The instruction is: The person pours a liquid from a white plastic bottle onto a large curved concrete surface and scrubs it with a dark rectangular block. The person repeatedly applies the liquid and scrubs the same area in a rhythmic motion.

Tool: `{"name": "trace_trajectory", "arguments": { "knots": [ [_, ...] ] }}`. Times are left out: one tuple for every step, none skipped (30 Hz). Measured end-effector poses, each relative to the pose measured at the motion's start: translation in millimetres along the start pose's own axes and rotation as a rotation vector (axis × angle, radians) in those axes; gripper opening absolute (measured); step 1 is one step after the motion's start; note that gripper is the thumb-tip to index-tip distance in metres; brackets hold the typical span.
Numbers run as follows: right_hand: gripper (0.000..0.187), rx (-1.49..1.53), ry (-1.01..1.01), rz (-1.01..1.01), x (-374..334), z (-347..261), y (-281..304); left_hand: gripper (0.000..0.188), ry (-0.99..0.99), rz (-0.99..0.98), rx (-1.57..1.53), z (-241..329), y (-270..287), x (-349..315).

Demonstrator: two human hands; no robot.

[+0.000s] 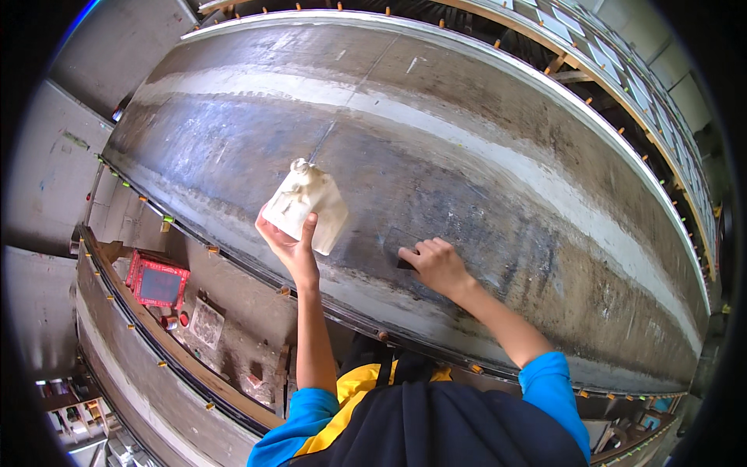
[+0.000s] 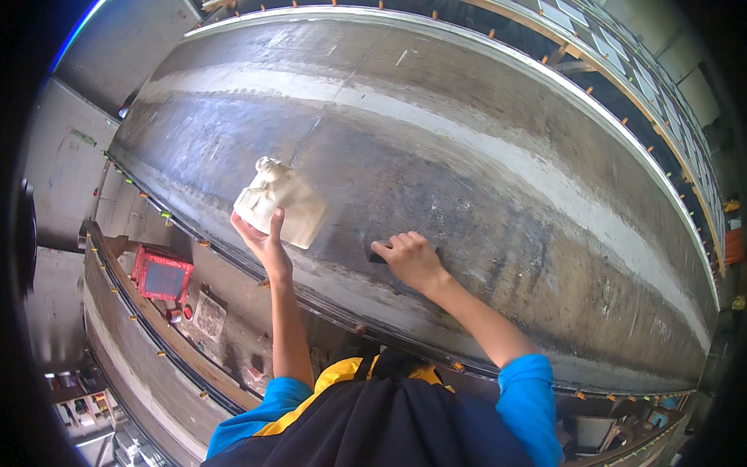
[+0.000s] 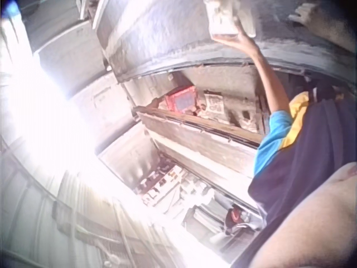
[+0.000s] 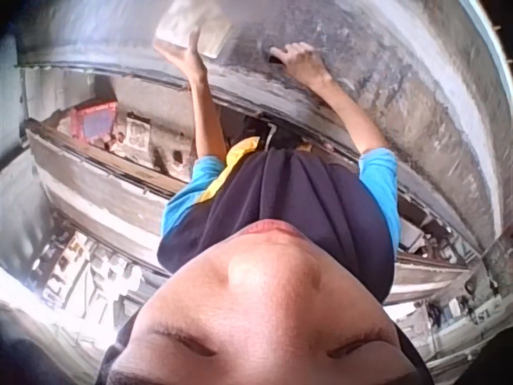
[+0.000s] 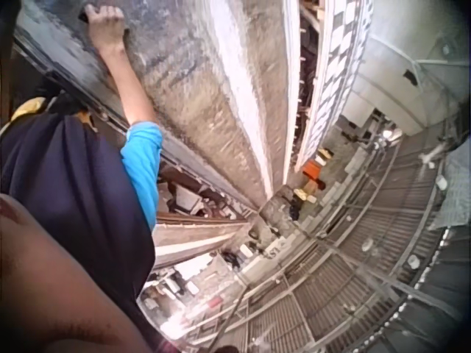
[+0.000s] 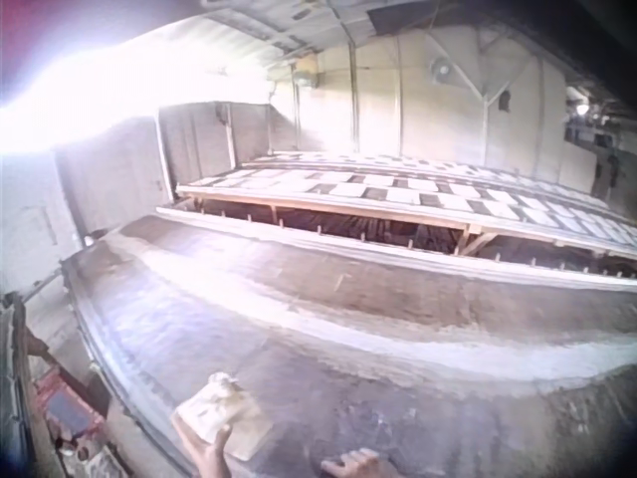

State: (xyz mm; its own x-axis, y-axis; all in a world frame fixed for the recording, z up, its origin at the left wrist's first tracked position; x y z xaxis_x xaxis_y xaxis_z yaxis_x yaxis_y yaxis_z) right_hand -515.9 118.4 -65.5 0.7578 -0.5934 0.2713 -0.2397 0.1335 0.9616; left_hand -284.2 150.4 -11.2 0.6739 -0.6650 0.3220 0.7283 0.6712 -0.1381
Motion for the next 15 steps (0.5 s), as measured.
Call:
{"name": "trace_trajectory", "arguments": {
  "knots": [
    [0.009,0.020,-0.053,-0.124,14,15,2,0.070,-0.004,0.015,-0.001,-1,5,1],
    [0.010,0.040,-0.103,-0.248,31,30,-1,0.071,-0.015,0.023,-0.005,-4,10,2],
    [0.015,0.019,-0.153,-0.207,52,47,-3,0.071,-0.016,0.028,-0.008,-6,11,3],
    [0.021,0.001,-0.203,-0.164,73,66,-5,0.071,-0.018,0.032,-0.008,-6,10,3],
    [0.021,-0.009,-0.199,-0.073,91,80,-9,0.071,-0.019,0.030,-0.007,-6,9,2],
    [0.022,-0.020,-0.199,0.019,104,90,-16,0.072,-0.008,0.022,-0.027,-5,6,3],
    [0.023,-0.040,-0.195,0.013,115,88,-27,0.072,-0.003,0.019,-0.023,-6,8,4],
    [0.024,-0.063,-0.195,0.008,123,85,-39,0.072,0.003,0.012,-0.022,-7,9,4],
    [0.025,-0.081,-0.180,-0.002,132,74,-45,0.072,0.009,0.021,-0.016,-9,14,3],
    [0.031,-0.158,-0.071,0.032,127,56,-47,0.072,0.009,0.029,-0.007,-8,16,1],
    [0.032,-0.101,-0.002,0.038,113,44,-46,0.072,0.012,0.038,-0.002,-9,18,-2],
    [0.033,-0.040,0.085,0.048,100,29,-39,0.072,0.007,0.064,0.008,-6,24,-5],
    [0.034,0.018,0.166,0.061,84,17,-29,0.072,-0.002,0.082,0.016,-3,27,-8],
    [0.034,0.070,0.213,0.032,64,10,-19,0.072,-0.012,0.098,0.023,0,30,-13],
    [0.034,0.117,0.252,0.002,40,6,-6,0.072,-0.021,0.106,0.025,3,30,-19]
  ]
}}
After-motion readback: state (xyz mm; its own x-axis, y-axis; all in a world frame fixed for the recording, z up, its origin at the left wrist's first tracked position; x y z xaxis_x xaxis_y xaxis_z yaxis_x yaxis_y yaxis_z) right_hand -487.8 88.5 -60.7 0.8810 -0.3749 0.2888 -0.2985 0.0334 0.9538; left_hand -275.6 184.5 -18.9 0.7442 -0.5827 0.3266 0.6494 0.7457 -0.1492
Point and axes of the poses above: each hand's wrist, its own x-axis towards the middle knuckle, its own y-axis out of the back of the hand, z = x × y, the point moved 5 cm from there along x, towards the middle knuckle, and after that the axes turned 1 degree about x, right-handed, at the moved point
